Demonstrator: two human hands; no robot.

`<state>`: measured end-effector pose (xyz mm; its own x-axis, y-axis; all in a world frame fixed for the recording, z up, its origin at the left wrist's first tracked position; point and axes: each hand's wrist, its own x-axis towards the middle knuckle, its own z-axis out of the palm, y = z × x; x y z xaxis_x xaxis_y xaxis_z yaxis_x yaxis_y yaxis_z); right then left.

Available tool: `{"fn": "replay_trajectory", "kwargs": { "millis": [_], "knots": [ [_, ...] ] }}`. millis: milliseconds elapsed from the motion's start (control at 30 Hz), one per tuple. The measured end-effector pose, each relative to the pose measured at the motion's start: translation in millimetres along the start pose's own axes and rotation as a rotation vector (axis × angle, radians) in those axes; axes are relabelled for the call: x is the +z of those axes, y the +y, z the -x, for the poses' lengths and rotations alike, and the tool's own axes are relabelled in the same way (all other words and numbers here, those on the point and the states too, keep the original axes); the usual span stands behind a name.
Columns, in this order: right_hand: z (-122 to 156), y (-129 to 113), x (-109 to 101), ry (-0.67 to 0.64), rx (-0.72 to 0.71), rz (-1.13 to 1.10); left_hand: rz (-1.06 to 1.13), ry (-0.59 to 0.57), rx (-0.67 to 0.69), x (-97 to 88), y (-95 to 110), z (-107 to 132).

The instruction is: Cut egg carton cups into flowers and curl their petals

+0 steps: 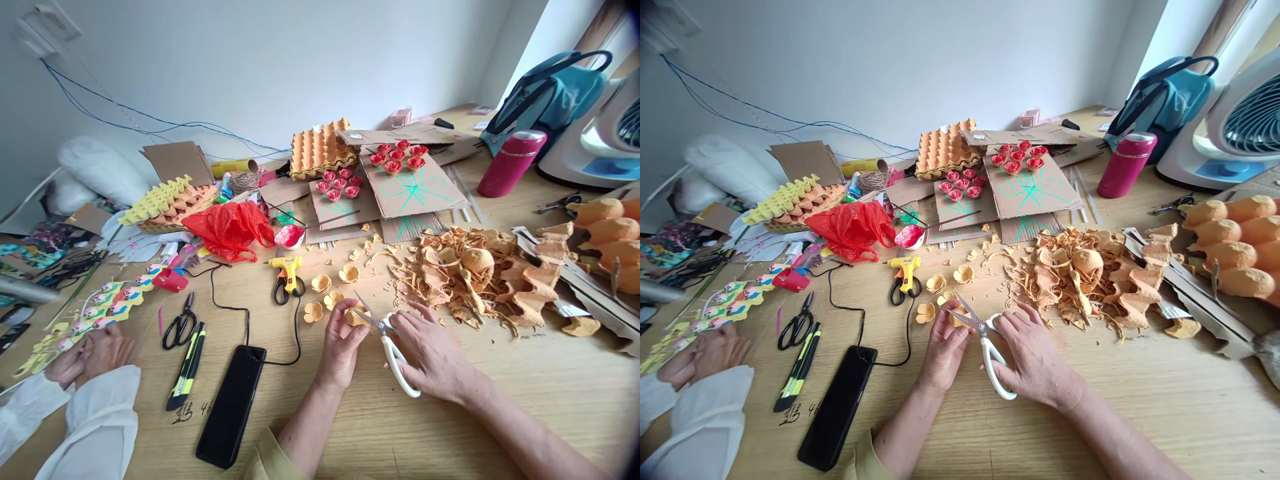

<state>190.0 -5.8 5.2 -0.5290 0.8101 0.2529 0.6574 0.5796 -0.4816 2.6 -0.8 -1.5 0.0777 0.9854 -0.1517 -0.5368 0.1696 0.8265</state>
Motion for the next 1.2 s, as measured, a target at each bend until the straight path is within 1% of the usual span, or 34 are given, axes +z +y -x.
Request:
{"fn": "replay_trajectory", "kwargs": {
  "millis": [167,500,833,967,1200],
  "knots": [
    [0,1,0,0.014,-0.016,0.019,0.016,-0.024,-0.029,-0.4,-1,0],
    [0,3,0,-0.014,-0.064,-0.032,-0.139,-0.109,0.09,-9.9,7,-3],
    [1,3,1,-0.02,-0.064,-0.073,-0.017,-0.119,0.034,-9.2,0,-1],
    [1,3,-1,0.008,-0.09,-0.111,0.002,-0.13,0.039,-8.1,3,-1],
    [1,3,-2,0.032,-0.112,-0.144,0.053,-0.101,0.014,-1.8,9,0]
  ]
}}
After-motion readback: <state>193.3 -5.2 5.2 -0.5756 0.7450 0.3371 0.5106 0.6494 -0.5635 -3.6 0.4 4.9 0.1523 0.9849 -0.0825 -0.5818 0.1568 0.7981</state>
